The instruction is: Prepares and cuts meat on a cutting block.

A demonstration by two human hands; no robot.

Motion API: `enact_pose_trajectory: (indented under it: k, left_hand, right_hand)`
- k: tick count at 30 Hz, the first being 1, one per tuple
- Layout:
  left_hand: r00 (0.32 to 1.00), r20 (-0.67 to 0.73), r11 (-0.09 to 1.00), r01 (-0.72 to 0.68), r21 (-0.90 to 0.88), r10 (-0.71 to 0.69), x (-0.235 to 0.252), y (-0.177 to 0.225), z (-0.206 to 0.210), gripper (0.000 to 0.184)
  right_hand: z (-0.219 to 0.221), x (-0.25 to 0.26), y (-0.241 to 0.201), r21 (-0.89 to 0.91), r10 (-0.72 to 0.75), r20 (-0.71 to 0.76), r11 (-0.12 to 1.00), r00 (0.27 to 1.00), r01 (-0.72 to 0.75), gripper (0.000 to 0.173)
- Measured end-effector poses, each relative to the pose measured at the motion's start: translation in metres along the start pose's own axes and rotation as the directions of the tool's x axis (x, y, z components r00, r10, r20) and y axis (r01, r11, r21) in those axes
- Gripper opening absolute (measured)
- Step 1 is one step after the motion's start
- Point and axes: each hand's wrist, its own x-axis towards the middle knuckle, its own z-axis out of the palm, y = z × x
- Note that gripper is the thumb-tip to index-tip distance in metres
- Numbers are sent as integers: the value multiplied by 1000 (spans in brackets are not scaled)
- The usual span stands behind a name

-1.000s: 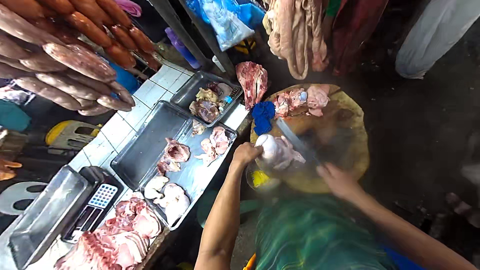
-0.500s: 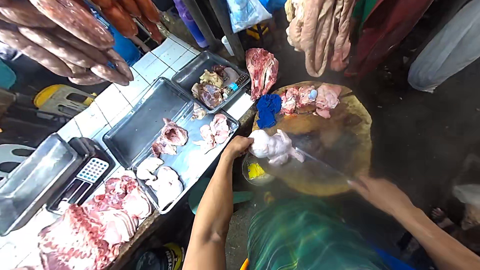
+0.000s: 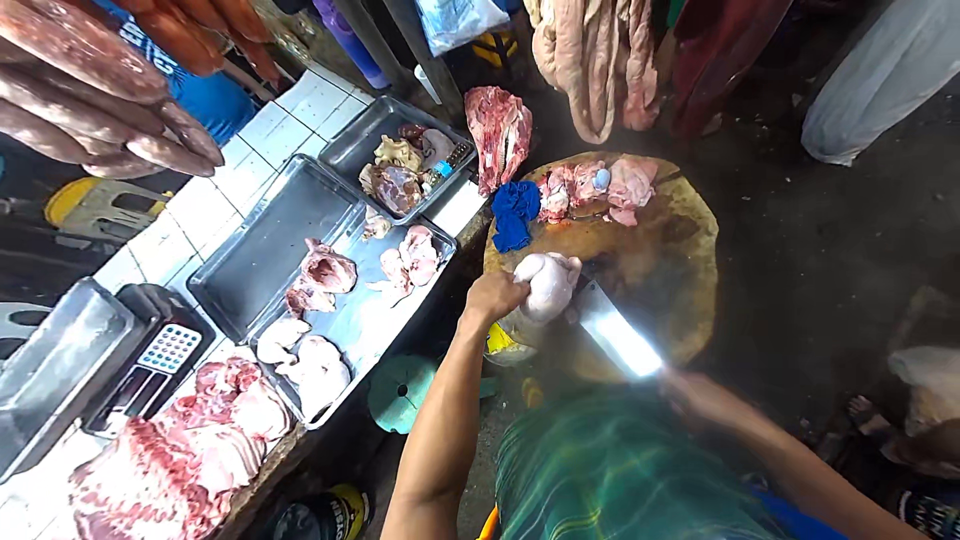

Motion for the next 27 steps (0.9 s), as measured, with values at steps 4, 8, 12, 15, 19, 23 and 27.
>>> enact_pose_trajectory:
  k: [4, 8, 12, 15, 19, 23, 27]
  left_hand:
    - [1000, 21, 998, 14, -60, -13, -5, -24, 15, 46]
    - [1000, 16, 999, 8, -51, -7, -2, -33, 12, 45]
    - [1000, 11, 998, 16, -59, -15, -2, -37, 7, 44]
    - [998, -32, 988, 52, -143, -57, 1, -46, 3, 48]
    - [995, -9, 973, 95, -211, -100, 12, -53, 4, 49]
    - [996, -6, 976, 81, -203, -84, 18, -52, -2, 46]
    - [998, 5, 979, 64, -193, -64, 26, -57, -1, 47]
  right_hand:
    - [6, -9, -7, -303, -277, -272, 934, 922, 191, 64]
    - [15, 15, -76, -481, -517, -185, 789, 835, 382, 63]
    - [27, 58, -121, -580, -470, -219, 768, 855, 273, 67]
    - [30, 62, -117, -603, -453, -299, 772, 840, 202, 67]
    - [31, 53, -122, -646, -518, -236, 715, 822, 265, 63]
    - [39, 29, -162, -641, -889, -211, 440, 407, 629, 53]
    - [50, 8, -222, -505, -967, -228, 15, -117, 863, 57]
